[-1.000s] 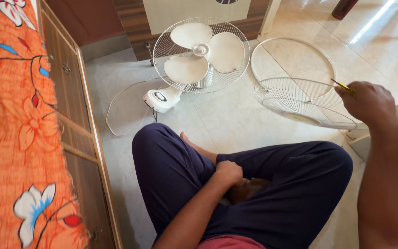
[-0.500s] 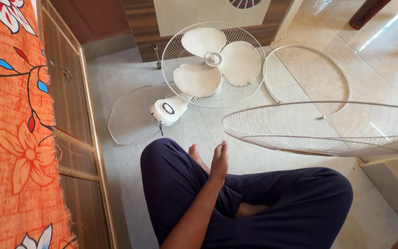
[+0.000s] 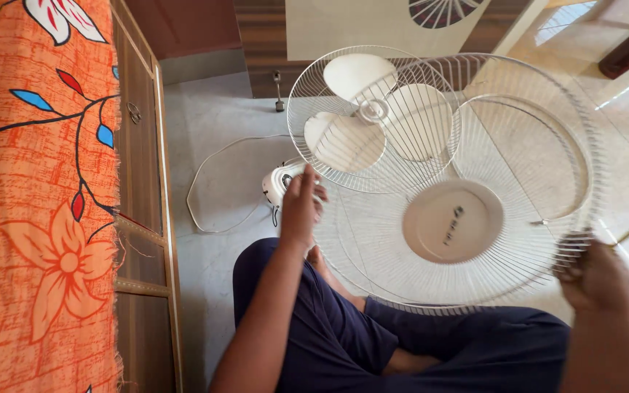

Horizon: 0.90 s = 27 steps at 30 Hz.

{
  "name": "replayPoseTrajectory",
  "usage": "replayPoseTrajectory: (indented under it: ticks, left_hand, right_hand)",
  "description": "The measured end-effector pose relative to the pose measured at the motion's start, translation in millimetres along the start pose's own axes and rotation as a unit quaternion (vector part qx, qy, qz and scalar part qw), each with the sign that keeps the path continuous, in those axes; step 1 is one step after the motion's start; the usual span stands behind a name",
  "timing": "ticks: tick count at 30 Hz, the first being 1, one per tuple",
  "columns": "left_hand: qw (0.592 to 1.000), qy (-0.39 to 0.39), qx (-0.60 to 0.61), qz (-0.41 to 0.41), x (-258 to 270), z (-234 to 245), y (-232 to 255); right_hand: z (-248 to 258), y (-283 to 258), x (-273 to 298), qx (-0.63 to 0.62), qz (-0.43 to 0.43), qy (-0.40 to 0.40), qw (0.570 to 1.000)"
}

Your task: The person sits on the floor and reassembles a white electric fan by attaching the front wire grille to the fan body. They align the grille, press it into place, and adjust the power cord to route it through the grille opening.

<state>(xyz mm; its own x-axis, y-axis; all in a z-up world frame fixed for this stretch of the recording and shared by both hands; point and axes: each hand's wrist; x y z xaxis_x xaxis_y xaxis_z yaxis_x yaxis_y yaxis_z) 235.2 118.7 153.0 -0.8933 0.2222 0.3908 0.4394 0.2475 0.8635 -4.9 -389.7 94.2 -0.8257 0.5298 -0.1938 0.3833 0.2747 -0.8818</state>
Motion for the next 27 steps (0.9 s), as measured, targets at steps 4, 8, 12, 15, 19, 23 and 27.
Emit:
replayPoseTrajectory:
  ticks: [4,8,12,15,19,23,27]
  left_hand:
    - [0.998,0.001,0.040,-0.050,-40.6,17.9,42.7]
    - [0.997,0.011,0.040,-0.067,-92.9,10.6,70.2]
    - [0.995,0.042,-0.003,-0.085,-154.4,-6.6,78.2]
    - [0.994,0.060,-0.048,-0.072,-198.1,-16.1,82.2]
    - [0.976,0.097,-0.145,-0.134,-234.6,-10.3,67.1]
    - [0.943,0.185,-0.232,-0.150,-251.2,-0.6,50.1]
    - [0.903,0.241,-0.322,-0.154,-257.7,8.1,37.5]
  right_hand:
    - [-86.0,30.6,-32.1,0.099,-0.029,0.143,0.984]
    - [-156.5,32.4,-82.5,0.191,-0.005,0.154,0.970]
    - [-184.2,51.1,-150.5,0.308,0.001,0.119,0.944]
    - [-189.9,67.0,-204.3,0.395,-0.012,0.117,0.911]
    - [-188.7,91.6,-252.1,0.464,-0.033,0.107,0.879]
    - [-194.1,107.1,-269.9,0.472,-0.002,0.053,0.880]
    - [-198.4,121.1,-266.8,0.507,-0.007,0.061,0.860]
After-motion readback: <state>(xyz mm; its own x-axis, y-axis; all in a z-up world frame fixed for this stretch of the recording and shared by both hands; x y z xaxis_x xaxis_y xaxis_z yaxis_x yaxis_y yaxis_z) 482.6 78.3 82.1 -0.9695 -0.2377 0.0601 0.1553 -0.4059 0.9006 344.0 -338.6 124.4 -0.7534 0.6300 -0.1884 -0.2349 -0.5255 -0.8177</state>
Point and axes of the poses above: each hand's wrist, its own x-axis away from the middle knuckle, its own z-axis out of the back of the hand, y = z × x, and after that the axes turned 14 degrees about z, right-handed
